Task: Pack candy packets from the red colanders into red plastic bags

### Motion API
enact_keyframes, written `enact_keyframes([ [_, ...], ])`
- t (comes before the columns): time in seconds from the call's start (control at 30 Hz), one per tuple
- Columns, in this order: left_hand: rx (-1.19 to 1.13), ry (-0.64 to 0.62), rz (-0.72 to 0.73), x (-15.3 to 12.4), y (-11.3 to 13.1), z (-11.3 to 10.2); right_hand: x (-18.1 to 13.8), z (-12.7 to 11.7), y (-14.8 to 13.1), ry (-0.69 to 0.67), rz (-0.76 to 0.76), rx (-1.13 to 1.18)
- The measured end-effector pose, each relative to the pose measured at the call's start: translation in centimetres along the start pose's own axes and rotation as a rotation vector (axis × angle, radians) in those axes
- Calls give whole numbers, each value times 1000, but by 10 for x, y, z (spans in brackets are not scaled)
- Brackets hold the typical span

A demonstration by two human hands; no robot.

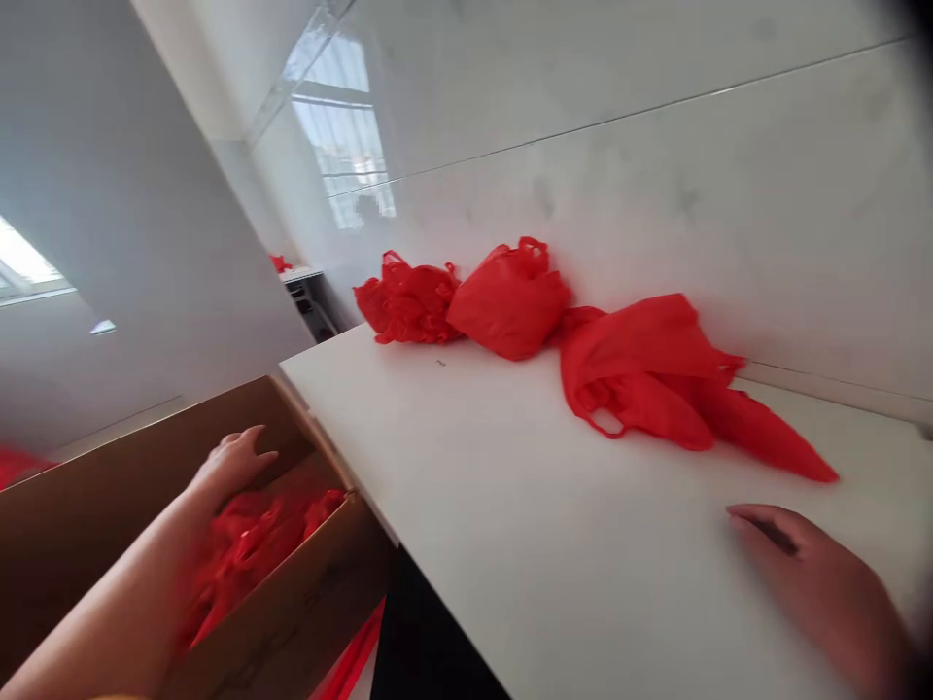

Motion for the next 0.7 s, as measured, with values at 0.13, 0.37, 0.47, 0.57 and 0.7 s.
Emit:
enact_keyframes([
  [0.13,-4,182,384,16,79,-20,-5,0,-13,-6,1,98],
  [0.37,-214,217,1015,-46,273,-22,-14,-2,-26,16,-55,213],
  [0.47,-325,76,1165,-105,356,-8,-14,-1,-28,29,-80,239],
  [0.57,-497,-2,1325,-174,429,11,-14,-2,-27,162,-111,226],
  [0.7,-648,103,1492,-247,495,36,-12,-3,-24,300,-136,158],
])
Point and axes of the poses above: each hand's wrist, its own x-axis towards the middle knuckle, its own z-axis out of the palm, y = z × x, the point moved 3 cm from there along x, towards the middle knuckle, and after that the axes turned 2 degrees about x, right-handed, at the moved point
